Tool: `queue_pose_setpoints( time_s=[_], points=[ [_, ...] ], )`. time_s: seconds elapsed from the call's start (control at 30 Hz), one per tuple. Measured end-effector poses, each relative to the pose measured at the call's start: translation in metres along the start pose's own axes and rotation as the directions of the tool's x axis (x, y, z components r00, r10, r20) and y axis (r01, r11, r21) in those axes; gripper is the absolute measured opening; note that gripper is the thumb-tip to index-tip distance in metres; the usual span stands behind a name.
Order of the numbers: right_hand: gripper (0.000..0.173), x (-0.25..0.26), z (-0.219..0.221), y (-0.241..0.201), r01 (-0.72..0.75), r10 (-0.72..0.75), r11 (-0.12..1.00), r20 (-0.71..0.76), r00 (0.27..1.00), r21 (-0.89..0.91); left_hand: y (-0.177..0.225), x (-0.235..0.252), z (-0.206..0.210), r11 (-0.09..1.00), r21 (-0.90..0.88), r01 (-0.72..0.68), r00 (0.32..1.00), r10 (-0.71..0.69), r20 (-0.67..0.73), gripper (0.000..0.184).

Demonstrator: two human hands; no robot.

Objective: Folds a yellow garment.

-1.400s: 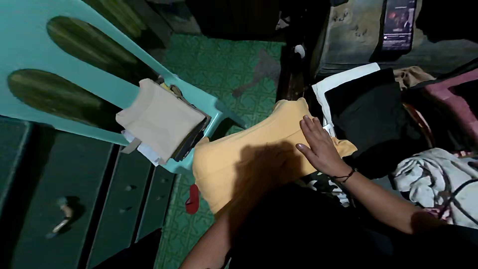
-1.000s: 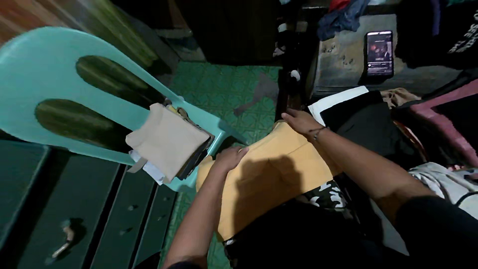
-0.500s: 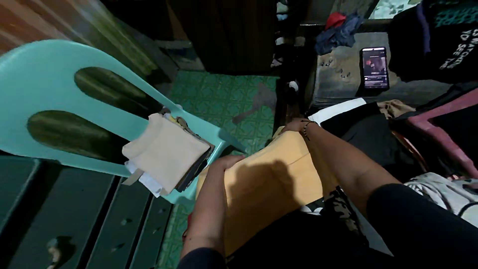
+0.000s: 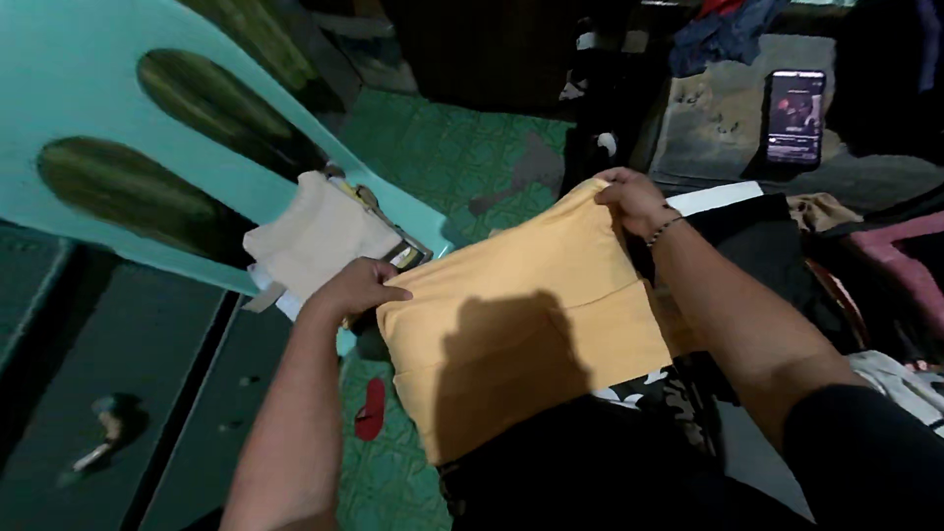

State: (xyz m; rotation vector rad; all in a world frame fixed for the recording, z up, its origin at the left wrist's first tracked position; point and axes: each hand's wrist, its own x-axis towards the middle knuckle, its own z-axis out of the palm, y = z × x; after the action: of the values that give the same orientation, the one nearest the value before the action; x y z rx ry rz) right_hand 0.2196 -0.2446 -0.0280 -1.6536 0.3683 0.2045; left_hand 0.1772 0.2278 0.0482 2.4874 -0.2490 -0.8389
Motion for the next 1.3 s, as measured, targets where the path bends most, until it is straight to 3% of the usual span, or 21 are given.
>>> queue_pose_setpoints(
  time_s=[0.13,0.23,0.47,0.67,0.87,0.97,1.07,1.13,1.23,1.3],
  points=[
    [0.048,-0.018,-0.010,-0.014,0.123,-0.126,0.980,0.010,0.992,0.155,-0.006,-0.040,-0.006,0.992,0.086,0.093,0.993,-0.087,-0.078,0.022],
    [0.051,-0.029,-0.016,-0.017,0.190,-0.201,0.948,0.020,0.979,0.254,-0.021,-0.068,-0.001,0.987,0.086,0.137,0.965,-0.113,-0.237,0.017],
    [0.037,-0.092,-0.038,-0.016,0.298,-0.319,0.901,0.017,0.948,0.314,-0.026,-0.160,0.052,0.972,0.042,0.232,0.778,-0.159,-0.608,0.016],
    [0.022,-0.153,-0.060,0.024,0.327,-0.340,0.930,0.051,0.939,0.169,-0.033,-0.212,0.131,0.962,0.031,0.270,0.605,-0.145,-0.783,0.017],
    [0.024,-0.168,-0.067,0.059,0.309,-0.314,0.947,0.048,0.948,0.090,-0.042,-0.221,0.185,0.972,0.066,0.225,0.560,-0.073,-0.826,0.009],
    [0.026,-0.172,-0.066,0.059,0.285,-0.287,0.956,0.025,0.958,0.063,-0.043,-0.225,0.194,0.966,0.134,0.220,0.588,-0.021,-0.809,0.005],
    [0.024,-0.175,-0.069,0.057,0.264,-0.264,0.962,0.018,0.964,-0.062,-0.039,-0.229,0.189,0.947,0.098,0.308,0.773,-0.189,-0.605,0.007],
    [0.024,-0.178,-0.070,0.054,0.238,-0.231,0.944,0.059,0.971,-0.227,-0.033,-0.229,0.180,0.943,0.022,0.332,0.859,-0.293,-0.421,0.027],
    [0.034,-0.183,-0.066,0.048,0.229,-0.196,0.929,0.137,0.971,-0.291,-0.009,-0.216,0.172,0.988,0.000,0.153,0.874,-0.136,-0.467,0.051],
    [0.031,-0.186,-0.061,0.043,0.218,-0.184,0.929,0.138,0.973,-0.297,0.026,-0.191,0.166,0.999,-0.054,0.006,0.844,-0.034,-0.536,0.051]
  ],
)
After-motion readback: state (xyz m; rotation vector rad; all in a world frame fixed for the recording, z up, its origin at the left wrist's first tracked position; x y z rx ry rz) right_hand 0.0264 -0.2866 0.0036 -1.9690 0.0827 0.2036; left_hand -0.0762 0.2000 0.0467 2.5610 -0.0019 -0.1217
